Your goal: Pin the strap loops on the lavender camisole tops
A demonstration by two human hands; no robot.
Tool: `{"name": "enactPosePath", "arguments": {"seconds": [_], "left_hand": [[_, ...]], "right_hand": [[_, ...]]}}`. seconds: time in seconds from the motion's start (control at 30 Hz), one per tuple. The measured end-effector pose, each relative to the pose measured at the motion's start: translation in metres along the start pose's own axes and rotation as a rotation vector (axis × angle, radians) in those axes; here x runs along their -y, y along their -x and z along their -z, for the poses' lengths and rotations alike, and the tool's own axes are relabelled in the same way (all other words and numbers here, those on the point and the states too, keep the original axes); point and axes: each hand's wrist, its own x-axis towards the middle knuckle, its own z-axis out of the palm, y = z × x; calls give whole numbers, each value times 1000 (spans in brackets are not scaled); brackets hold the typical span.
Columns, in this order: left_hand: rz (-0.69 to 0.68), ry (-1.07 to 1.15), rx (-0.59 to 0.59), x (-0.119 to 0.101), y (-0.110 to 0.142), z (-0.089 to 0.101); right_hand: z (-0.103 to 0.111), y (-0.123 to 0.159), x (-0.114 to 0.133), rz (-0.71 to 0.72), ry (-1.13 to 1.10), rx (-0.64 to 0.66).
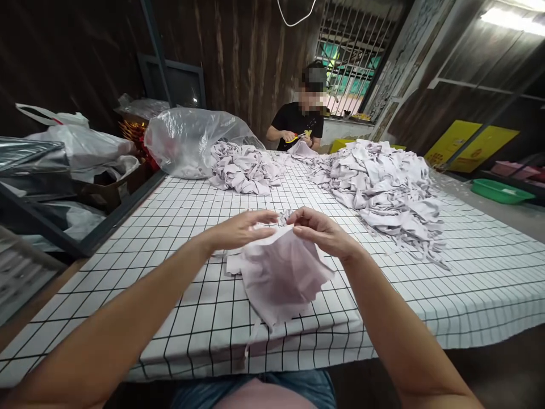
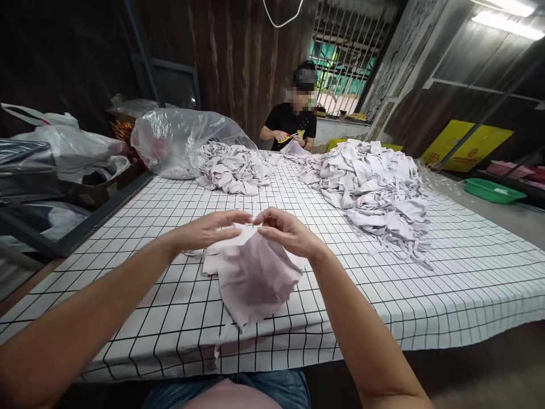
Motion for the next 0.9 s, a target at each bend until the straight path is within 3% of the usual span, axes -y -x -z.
{"name": "enactPosePath", "arguments": {"seconds": [0.07,0.13,0.2,0.37,0.47,0.57,0.73,0.9], "left_hand": [[-75,223,123,-14,-13,-19],[-34,352,168,-20,-14,-22],[66,390,121,-18,-5,-8],[232,388,-133,-3,29,58],[240,287,-201,2,35,90],[226,165,-257,2,29,115],[200,34,-272,-9,17,140],[397,60,-264,-9,17,140]], "right_hand": [[-6,-8,5,18,-11,35],[-3,-8,9,-13,-15,28],[8,0,12,-86,-7,17],[46,19,8,-219,89,34],[65,14,9,-213,192,10],[76,0,18,-153,277,-94],[85,-13,38,-234,373,-278],[90,-5,41,-384,291,-213]]}}
